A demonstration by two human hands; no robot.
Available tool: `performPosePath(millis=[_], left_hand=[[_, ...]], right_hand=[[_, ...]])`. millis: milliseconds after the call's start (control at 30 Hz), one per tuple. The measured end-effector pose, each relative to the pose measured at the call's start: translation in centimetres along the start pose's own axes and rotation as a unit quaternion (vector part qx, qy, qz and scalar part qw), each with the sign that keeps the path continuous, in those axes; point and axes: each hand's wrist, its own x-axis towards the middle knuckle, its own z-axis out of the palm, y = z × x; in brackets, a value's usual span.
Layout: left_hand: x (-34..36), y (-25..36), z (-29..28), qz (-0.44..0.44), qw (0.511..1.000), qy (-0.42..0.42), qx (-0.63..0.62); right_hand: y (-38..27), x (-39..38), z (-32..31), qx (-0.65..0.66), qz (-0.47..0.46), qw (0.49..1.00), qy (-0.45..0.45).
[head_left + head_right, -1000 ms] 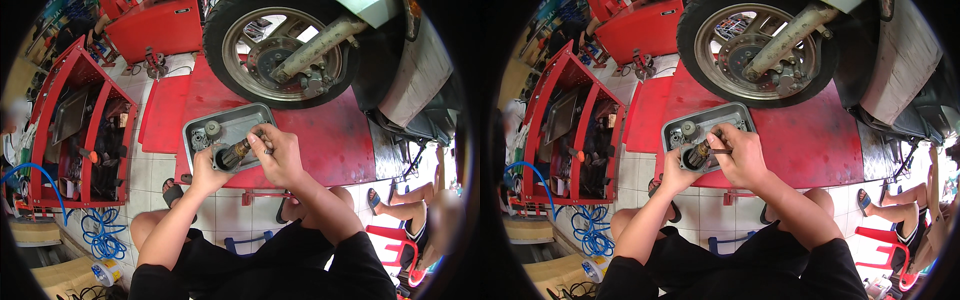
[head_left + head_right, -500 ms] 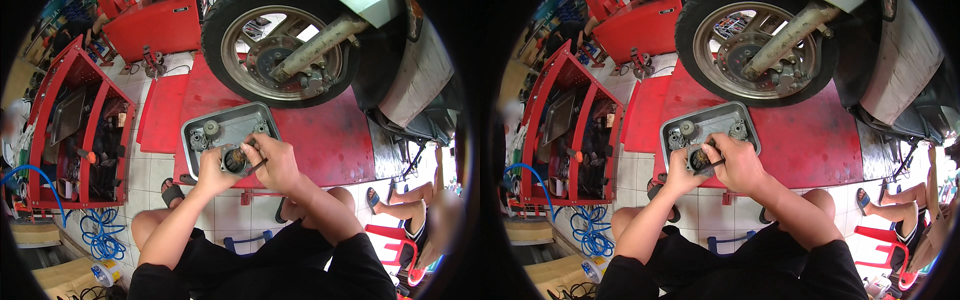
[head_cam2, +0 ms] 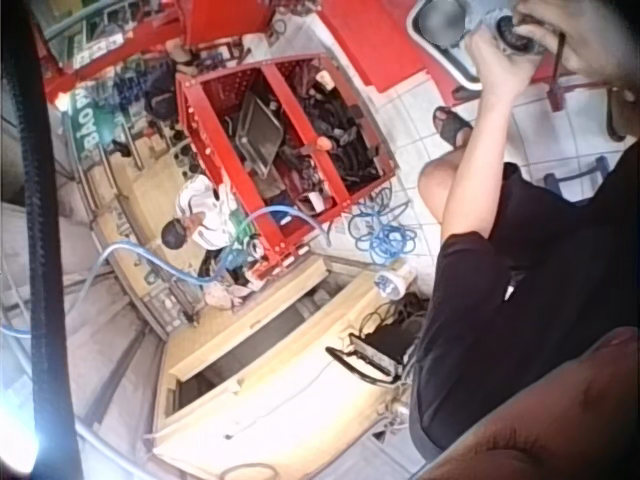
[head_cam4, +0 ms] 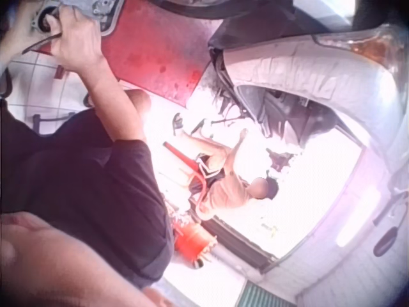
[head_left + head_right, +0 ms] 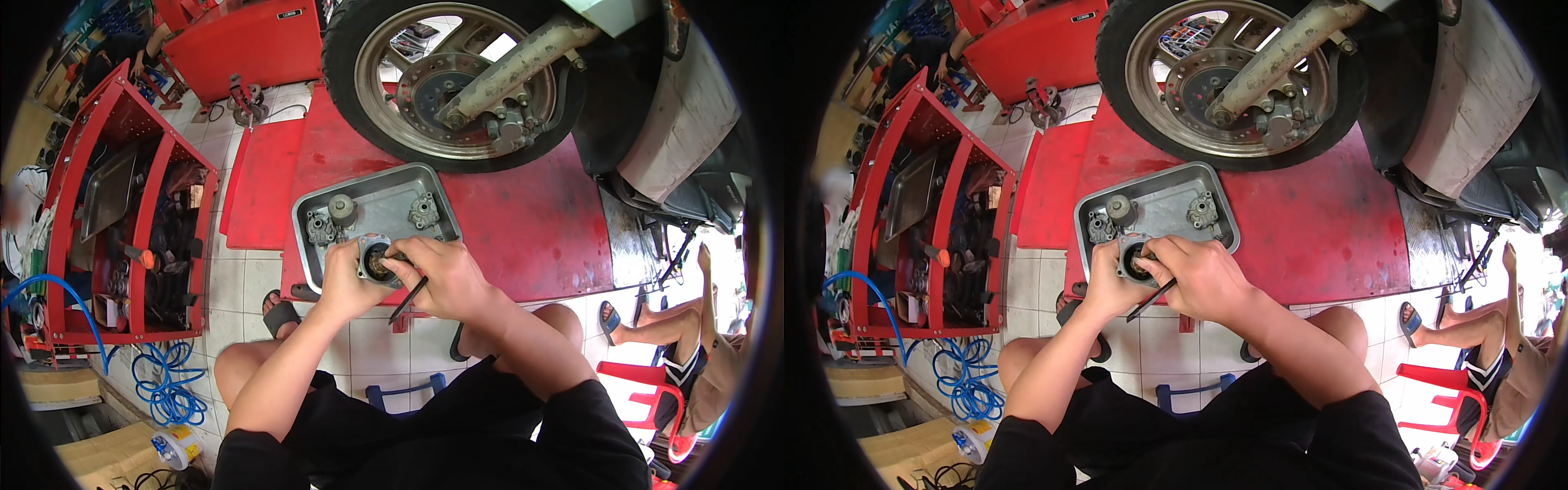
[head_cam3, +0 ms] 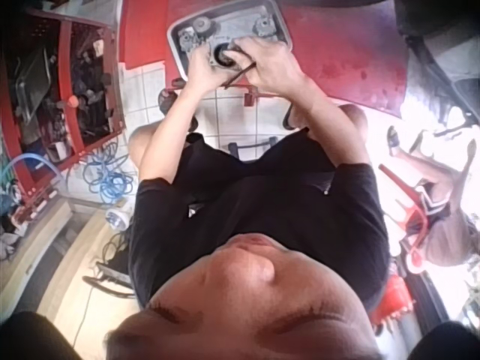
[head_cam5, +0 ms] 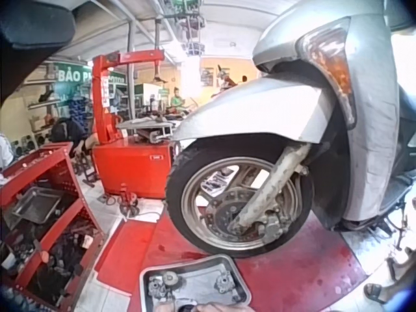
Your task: The person disassembles and reassembles small mechanical components, likely from a scooter or motorcycle, using a screwdriver and a metal tray. They remove parts, place them in the tray, and then reassemble them while seated in a workshop.
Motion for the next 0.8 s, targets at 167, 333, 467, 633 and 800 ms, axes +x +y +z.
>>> performPosePath(millis=[167,333,467,633,800], left_hand=[[0.0,0.5,-0.1,0.042,0.999,-0.001,-0.022],[-0.4,1.9,-0.5,0.058,0.997,-0.02,-0.045],[-1.1,1.9,-0.1,0.038,0.997,-0.006,-0.063],[-0.3,2.0,-1.2,0.064,0.996,-0.053,-0.027],[-0.7,2.1,-2.2,0.008,0.997,-0.074,0.01]], right_hand=[[-0.5,-0.5,-0.6,0.013,-0.034,0.999,-0.018],[-0.3,-1.4,-0.3,0.035,-0.06,0.997,-0.017],[-0.3,-1.6,0.4,0.041,-0.061,0.997,0.007],[-0.2,-2.2,0.6,0.048,-0.054,0.997,0.004],[0.1,-2.7,1.7,0.022,-0.014,1.0,-0.01]])
